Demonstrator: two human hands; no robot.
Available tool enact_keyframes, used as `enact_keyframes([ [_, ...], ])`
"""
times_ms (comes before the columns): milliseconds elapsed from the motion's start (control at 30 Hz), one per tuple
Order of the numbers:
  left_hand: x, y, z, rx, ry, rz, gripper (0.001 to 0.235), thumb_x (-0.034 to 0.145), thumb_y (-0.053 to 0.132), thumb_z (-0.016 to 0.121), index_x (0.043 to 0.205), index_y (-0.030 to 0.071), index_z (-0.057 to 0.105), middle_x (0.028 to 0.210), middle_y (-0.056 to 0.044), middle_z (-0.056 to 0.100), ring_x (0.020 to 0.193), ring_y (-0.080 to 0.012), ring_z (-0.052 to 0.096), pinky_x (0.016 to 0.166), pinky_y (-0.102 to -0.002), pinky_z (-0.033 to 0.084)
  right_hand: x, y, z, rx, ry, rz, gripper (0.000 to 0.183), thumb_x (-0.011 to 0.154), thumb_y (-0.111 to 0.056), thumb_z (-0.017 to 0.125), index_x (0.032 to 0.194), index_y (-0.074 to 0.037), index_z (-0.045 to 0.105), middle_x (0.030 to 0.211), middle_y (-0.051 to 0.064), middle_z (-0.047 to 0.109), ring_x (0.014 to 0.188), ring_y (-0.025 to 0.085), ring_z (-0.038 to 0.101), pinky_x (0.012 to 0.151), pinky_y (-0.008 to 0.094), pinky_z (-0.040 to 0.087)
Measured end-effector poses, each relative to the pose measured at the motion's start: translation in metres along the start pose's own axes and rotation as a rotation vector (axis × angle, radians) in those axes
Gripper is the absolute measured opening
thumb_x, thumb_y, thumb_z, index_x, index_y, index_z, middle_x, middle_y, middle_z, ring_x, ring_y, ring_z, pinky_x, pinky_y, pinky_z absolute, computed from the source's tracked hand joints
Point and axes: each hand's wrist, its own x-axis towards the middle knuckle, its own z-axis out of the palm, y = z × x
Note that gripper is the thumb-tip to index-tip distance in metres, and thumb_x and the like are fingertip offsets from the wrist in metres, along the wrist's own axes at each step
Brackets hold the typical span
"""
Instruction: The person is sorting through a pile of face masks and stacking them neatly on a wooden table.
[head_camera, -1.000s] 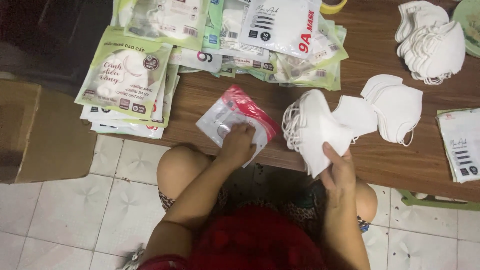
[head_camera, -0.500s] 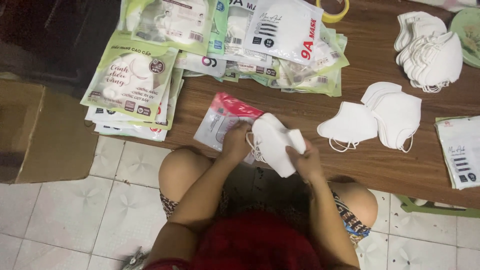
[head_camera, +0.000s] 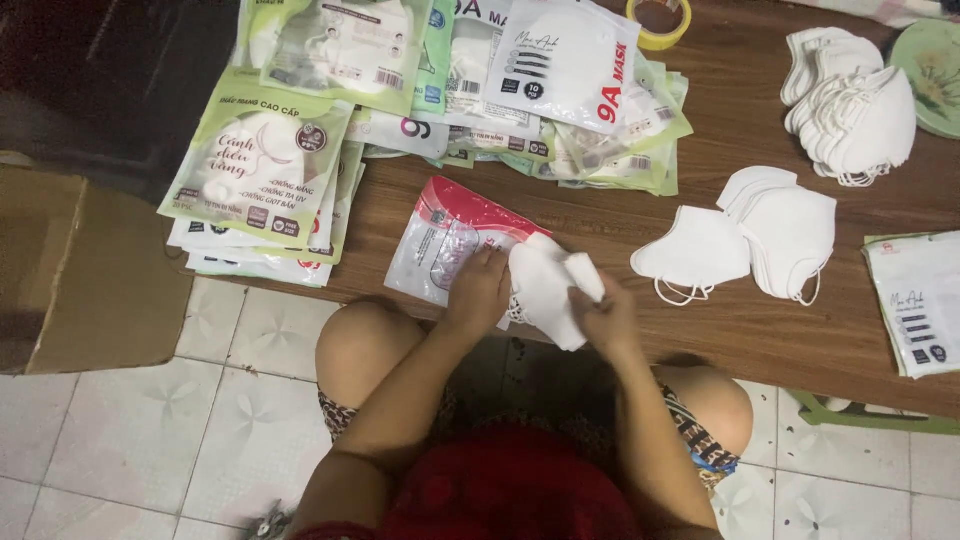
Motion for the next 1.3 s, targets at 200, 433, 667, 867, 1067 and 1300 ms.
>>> enact_keyframes([
  [200,0.001,-0.003,0.005,-0.036,0.004,-0.016,0.014,0.098,0.012,0.057,0.095,0.002,0.067,0.082,-0.015,0.062,0.083,-0.0346,0.067,0.073,-0.04,0.054,-0.006,-0.004,0.013,0.145,-0.036,0.087,0.046,0.095,-0.011,0.069,0.14,-0.003,0.061,0.127,0.03,0.066,0.117,0.041,0.064,0.098,0.057,0.053],
  [433,0.006,0.016,-0.015,-0.119,-0.019,-0.04,0.012,0.098,0.006,0.057,0.097,0.0,0.068,0.082,-0.017,0.063,0.082,-0.0359,0.067,0.073,-0.042,0.054,-0.001,0.009,0.013,0.017,0.022,-0.083,0.034,0.096,-0.007,0.066,0.13,0.0,0.068,0.119,0.03,0.069,0.118,0.044,0.063,0.096,0.059,0.053],
  [667,0.008,0.006,-0.012,-0.144,0.06,-0.061,0.012,0.099,0.009,0.058,0.101,0.001,0.067,0.084,-0.015,0.063,0.084,-0.0349,0.068,0.074,-0.041,0.054,0.003,-0.013,0.004,-0.185,-0.016,-0.125,0.032,0.093,-0.004,0.066,0.124,0.001,0.07,0.114,0.029,0.072,0.114,0.048,0.065,0.094,0.06,0.054],
  [867,0.008,0.01,-0.011,-0.126,0.111,-0.019,0.011,0.098,0.01,0.06,0.1,0.002,0.068,0.08,-0.014,0.062,0.079,-0.0334,0.068,0.069,-0.04,0.054,-0.002,-0.013,0.0,-0.345,-0.011,-0.141,0.033,0.089,-0.002,0.065,0.121,-0.002,0.073,0.11,0.027,0.074,0.111,0.048,0.067,0.093,0.06,0.055],
  [1067,0.009,0.025,-0.021,0.009,0.125,0.09,0.012,0.097,0.005,0.059,0.096,-0.001,0.069,0.077,-0.014,0.06,0.073,-0.0311,0.066,0.065,-0.036,0.053,-0.009,-0.042,-0.006,-0.435,-0.014,-0.209,0.036,0.089,0.001,0.063,0.123,-0.005,0.072,0.11,0.027,0.074,0.108,0.048,0.068,0.092,0.059,0.056],
  [1300,-0.011,-0.005,0.043,0.097,0.131,0.227,0.014,0.098,0.004,0.056,0.089,0.0,0.067,0.07,-0.011,0.057,0.061,-0.0244,0.062,0.055,-0.031,0.049,-0.004,-0.004,0.001,0.082,-0.033,-0.015,0.039,0.095,-0.007,0.066,0.134,-0.006,0.067,0.121,0.025,0.071,0.114,0.041,0.067,0.096,0.055,0.054],
])
